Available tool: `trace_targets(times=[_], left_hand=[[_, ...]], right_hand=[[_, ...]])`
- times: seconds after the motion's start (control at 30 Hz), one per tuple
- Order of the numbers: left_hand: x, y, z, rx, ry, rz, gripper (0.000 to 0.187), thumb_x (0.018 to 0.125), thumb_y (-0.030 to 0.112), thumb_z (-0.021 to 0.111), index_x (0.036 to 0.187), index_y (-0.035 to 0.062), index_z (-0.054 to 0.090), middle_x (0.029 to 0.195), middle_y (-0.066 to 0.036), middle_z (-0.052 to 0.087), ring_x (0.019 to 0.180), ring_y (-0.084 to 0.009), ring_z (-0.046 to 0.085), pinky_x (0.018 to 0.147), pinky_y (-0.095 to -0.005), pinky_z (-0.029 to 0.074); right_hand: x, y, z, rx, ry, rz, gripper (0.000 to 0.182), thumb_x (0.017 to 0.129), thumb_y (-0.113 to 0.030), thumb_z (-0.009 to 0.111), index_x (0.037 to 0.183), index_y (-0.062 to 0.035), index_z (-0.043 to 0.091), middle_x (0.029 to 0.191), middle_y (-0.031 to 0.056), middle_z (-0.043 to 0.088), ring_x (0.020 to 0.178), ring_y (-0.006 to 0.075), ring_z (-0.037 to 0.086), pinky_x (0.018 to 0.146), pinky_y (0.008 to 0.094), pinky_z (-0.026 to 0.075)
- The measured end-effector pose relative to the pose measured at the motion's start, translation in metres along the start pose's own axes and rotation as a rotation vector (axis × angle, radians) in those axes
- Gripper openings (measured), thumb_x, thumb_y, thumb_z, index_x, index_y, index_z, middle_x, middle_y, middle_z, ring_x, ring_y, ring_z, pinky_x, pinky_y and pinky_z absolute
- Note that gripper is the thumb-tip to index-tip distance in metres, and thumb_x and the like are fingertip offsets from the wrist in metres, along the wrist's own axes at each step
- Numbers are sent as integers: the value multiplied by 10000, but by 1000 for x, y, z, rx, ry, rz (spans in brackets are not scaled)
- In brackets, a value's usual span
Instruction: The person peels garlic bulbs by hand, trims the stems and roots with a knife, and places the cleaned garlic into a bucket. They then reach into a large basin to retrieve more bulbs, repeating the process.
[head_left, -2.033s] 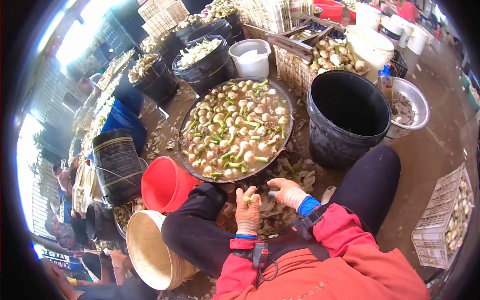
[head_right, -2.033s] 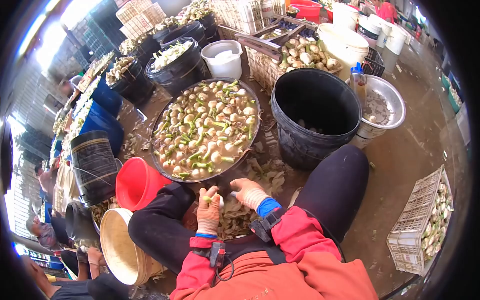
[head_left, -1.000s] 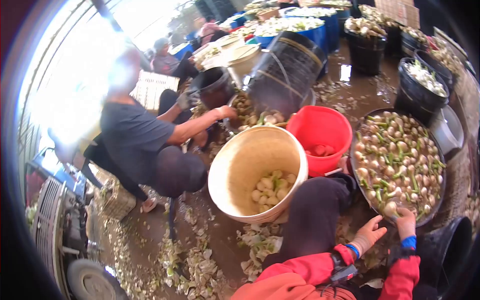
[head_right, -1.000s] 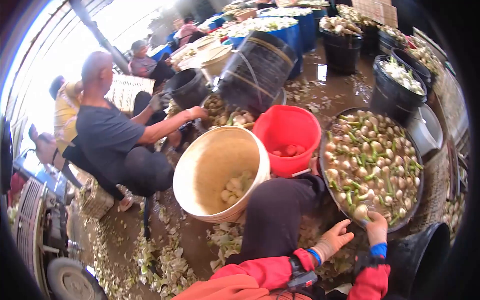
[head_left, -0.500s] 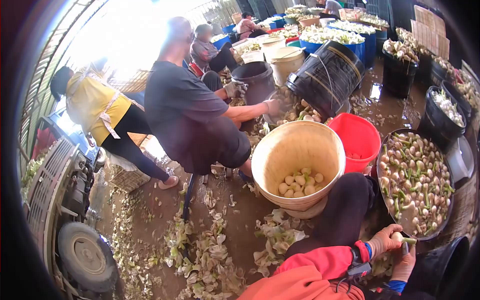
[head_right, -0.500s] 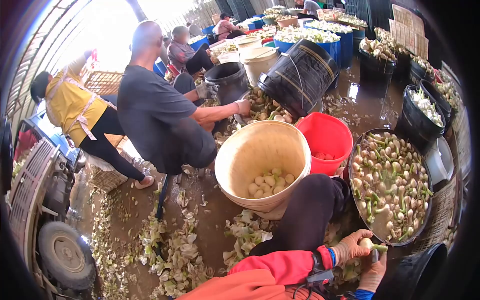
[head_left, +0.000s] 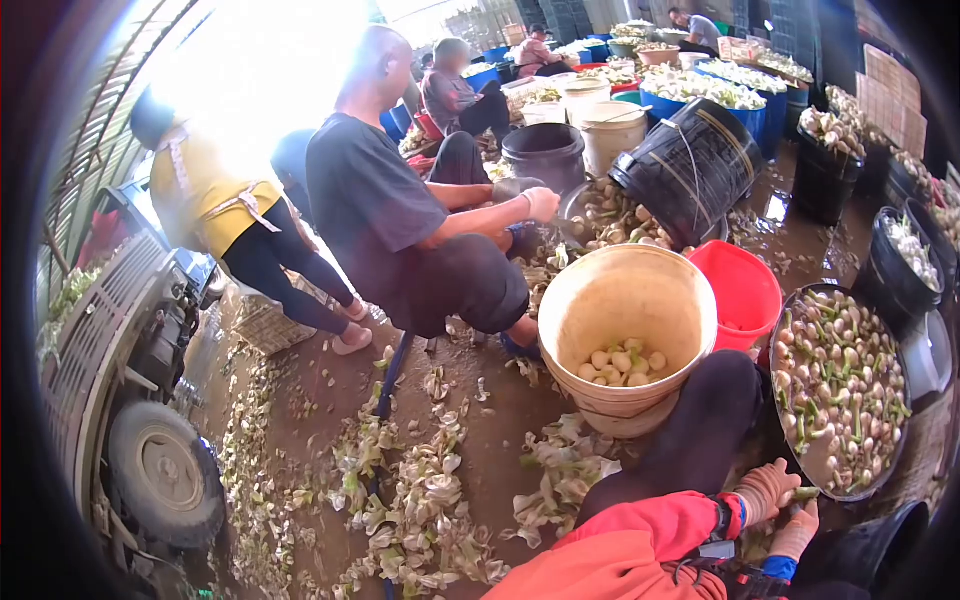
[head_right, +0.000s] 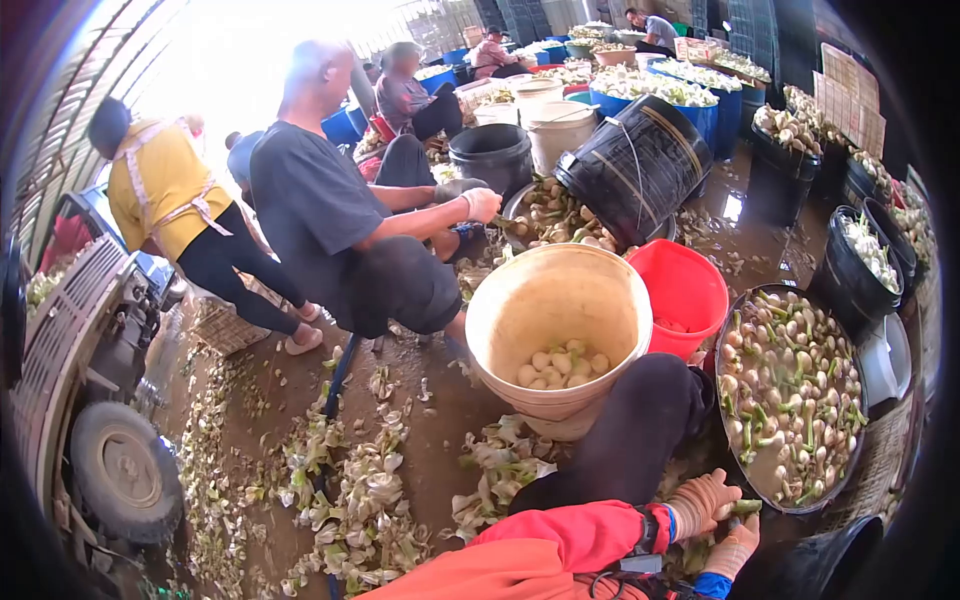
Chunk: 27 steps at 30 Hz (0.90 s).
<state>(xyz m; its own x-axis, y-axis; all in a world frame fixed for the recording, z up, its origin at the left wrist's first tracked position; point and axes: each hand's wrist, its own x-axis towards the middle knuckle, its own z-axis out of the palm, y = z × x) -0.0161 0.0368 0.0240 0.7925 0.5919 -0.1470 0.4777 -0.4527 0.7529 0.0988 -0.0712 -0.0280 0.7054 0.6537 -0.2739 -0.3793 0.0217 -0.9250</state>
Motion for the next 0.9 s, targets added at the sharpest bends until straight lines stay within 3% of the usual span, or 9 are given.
trace_targets(times=[0.07, 0.17, 0.2, 0.27, 0.5, 0.57, 0.73, 0.8, 0.9], left_hand=[[-10, 5, -13, 59, -23, 38, 500, 608, 185, 764, 1064, 154, 562, 996, -149, 494, 885, -348, 584, 737, -430, 486], [-11, -1, -9, -656, -99, -105, 611, 610, 214, 779, 1175, 175, 550, 989, -103, 557, 841, -265, 581, 734, -381, 484], [-10, 2, -11, -1048, -241, -217, 639, 630, 234, 777, 1218, 170, 537, 963, -62, 610, 803, -192, 580, 738, -330, 486], [-8, 2, -6, -1163, -227, -180, 625, 648, 243, 768, 1220, 144, 536, 914, -25, 619, 741, -138, 552, 662, -276, 486], [5, -14, 32, -753, 131, 295, 565, 710, 311, 710, 1225, 148, 544, 861, -69, 618, 637, -91, 567, 476, -263, 457], [-20, 12, -20, -1141, -323, -162, 531, 772, 515, 613, 1149, 143, 588, 808, -106, 613, 546, -105, 571, 451, -281, 472], [13, -21, 21, -1674, -745, -358, 731, 756, 738, 468, 1161, 131, 515, 754, -86, 571, 451, -117, 510, 378, -263, 407], [14, -25, 30, -1323, -187, -329, 782, 760, 739, 459, 1209, 98, 466, 837, -95, 580, 507, -97, 535, 396, -265, 418], [10, -15, 41, -1031, -1, -124, 839, 750, 668, 560, 1333, 100, 358, 1103, -163, 544, 899, -222, 574, 750, -331, 476]], right_hand=[[-5, -9, 3, 15, -33, -3, 286, 764, -5, 547, 1050, 4, 553, 915, 61, 593, 791, 164, 591, 663, 264, 483], [-15, -31, -1, -495, -209, -353, 326, 823, -89, 560, 1118, 46, 529, 992, 86, 600, 863, 172, 587, 757, 276, 480], [-20, -44, 4, -322, -268, -224, 357, 839, -146, 587, 1132, 48, 524, 1027, 93, 599, 909, 168, 584, 777, 282, 476], [-34, -71, 17, -810, -305, -549, 383, 848, -181, 603, 1145, 45, 519, 1048, 98, 595, 919, 164, 586, 780, 275, 477], [-19, -33, -4, -68, -177, -160, 397, 858, -156, 599, 1183, 53, 505, 1060, 80, 579, 929, 170, 574, 775, 282, 480], [-22, -35, -1, -135, -148, -253, 389, 869, -162, 588, 1182, 53, 506, 1073, 84, 568, 939, 165, 567, 778, 284, 478], [-25, -38, 4, 82, -129, -200, 391, 900, -222, 561, 1195, 29, 508, 1120, 102, 546, 968, 165, 552, 799, 278, 461], [-27, -39, 11, 207, -136, -179, 403, 896, -208, 569, 1218, 20, 489, 1131, 114, 549, 953, 183, 563, 808, 294, 470], [-15, -26, -3, -583, 75, -401, 412, 879, -157, 585, 1236, 16, 474, 1130, 130, 556, 948, 207, 577, 815, 320, 488]])
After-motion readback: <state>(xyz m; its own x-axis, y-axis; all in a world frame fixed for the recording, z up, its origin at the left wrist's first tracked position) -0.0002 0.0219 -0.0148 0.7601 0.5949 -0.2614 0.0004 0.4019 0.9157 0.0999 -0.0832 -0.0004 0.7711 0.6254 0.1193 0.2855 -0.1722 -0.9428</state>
